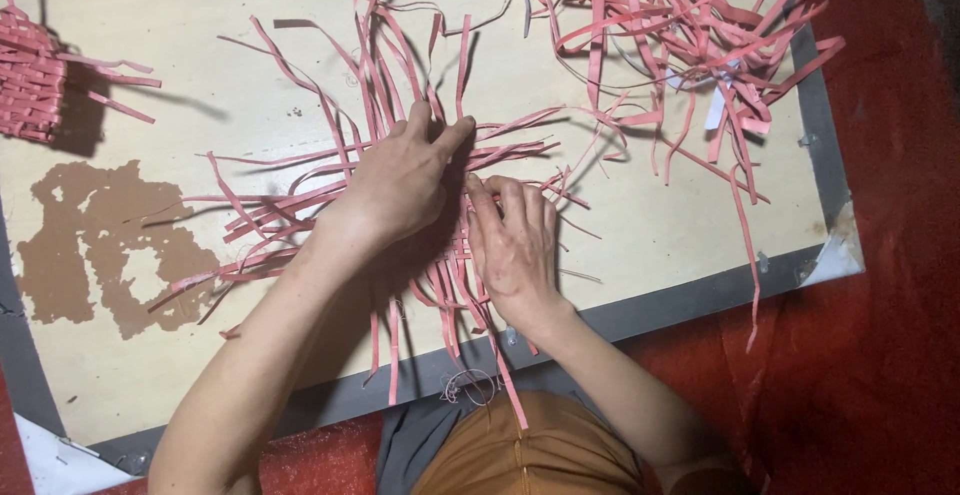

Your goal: The person is weaving pink plastic strips together on a board to create a square base for a bag.

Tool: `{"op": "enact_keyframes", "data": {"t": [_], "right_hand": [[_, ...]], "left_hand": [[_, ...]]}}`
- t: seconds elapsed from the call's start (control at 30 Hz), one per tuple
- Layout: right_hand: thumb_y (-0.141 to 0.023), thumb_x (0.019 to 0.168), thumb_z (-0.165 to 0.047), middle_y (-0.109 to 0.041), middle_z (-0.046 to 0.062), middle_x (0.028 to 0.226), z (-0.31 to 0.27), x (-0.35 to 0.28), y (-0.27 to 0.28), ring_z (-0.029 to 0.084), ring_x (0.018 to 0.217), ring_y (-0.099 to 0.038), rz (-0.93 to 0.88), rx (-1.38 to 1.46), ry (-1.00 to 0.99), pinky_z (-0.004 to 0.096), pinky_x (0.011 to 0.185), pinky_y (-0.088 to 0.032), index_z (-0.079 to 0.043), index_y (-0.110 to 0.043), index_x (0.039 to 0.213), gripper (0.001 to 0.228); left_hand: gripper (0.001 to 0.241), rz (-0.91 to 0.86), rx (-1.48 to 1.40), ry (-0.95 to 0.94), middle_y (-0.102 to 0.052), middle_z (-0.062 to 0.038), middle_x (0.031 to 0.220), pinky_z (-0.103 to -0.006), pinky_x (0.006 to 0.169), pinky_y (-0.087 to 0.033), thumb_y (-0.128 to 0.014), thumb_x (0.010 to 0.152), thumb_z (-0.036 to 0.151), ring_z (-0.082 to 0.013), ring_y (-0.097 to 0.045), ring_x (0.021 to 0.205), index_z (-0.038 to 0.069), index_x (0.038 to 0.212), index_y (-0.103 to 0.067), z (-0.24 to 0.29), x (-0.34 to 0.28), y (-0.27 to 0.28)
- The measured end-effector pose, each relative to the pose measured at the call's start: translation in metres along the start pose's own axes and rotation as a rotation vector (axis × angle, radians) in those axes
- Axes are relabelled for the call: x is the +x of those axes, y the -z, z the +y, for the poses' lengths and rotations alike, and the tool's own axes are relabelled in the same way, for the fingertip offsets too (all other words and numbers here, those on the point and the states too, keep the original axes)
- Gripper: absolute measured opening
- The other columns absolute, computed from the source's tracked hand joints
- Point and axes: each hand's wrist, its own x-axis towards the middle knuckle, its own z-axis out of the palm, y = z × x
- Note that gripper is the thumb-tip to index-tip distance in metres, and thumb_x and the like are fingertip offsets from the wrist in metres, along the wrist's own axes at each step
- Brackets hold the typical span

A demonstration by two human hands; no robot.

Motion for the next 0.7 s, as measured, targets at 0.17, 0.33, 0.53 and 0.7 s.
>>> {"op": "enact_keyframes", "data": {"t": [0.17,0.33,0.53,0.7], "right_hand": [[-0.049,0.08,-0.009,-0.043,0.007,0.093,-0.001,0.0,-0.001,0.022,0.084,-0.042,-0.001,0.029,-0.018,0.034,0.07,-0.034,-0.005,-0.052,0.108,0.028],[-0.048,0.08,-0.008,-0.042,0.007,0.093,-0.002,0.001,0.001,0.022,0.082,-0.042,-0.003,0.061,-0.027,0.034,0.071,-0.034,-0.005,-0.051,0.11,0.03],[-0.048,0.08,-0.01,-0.043,0.007,0.093,0.002,-0.002,-0.001,0.022,0.083,-0.042,-0.011,0.078,-0.024,0.034,0.073,-0.033,-0.007,-0.051,0.111,0.031],[-0.041,0.081,-0.001,-0.044,0.011,0.095,-0.002,0.001,0.015,0.025,0.082,-0.044,-0.07,0.204,-0.022,0.035,0.072,-0.035,-0.001,-0.051,0.11,0.03]], "left_hand": [[0.063,0.006,-0.036,0.008,-0.04,-0.018,0.097,-0.0496,0.065,-0.05,-0.051,0.062,-0.002,-0.0385,-0.054,0.088,0.006,0.123,-0.039,-0.005,0.004,-0.005],[0.061,0.005,-0.056,0.023,-0.039,-0.017,0.097,-0.0501,0.065,-0.049,-0.052,0.062,-0.001,-0.0382,-0.053,0.089,0.006,0.122,-0.038,-0.007,0.006,-0.01],[0.059,0.016,-0.047,0.031,-0.039,-0.017,0.097,-0.0502,0.066,-0.049,-0.054,0.064,0.001,-0.0377,-0.053,0.09,0.005,0.12,-0.037,-0.007,0.009,-0.014],[0.057,0.031,-0.028,0.032,-0.04,-0.017,0.097,-0.0498,0.067,-0.049,-0.055,0.065,0.001,-0.0381,-0.053,0.09,0.002,0.12,-0.038,-0.005,0.005,-0.012]]}}
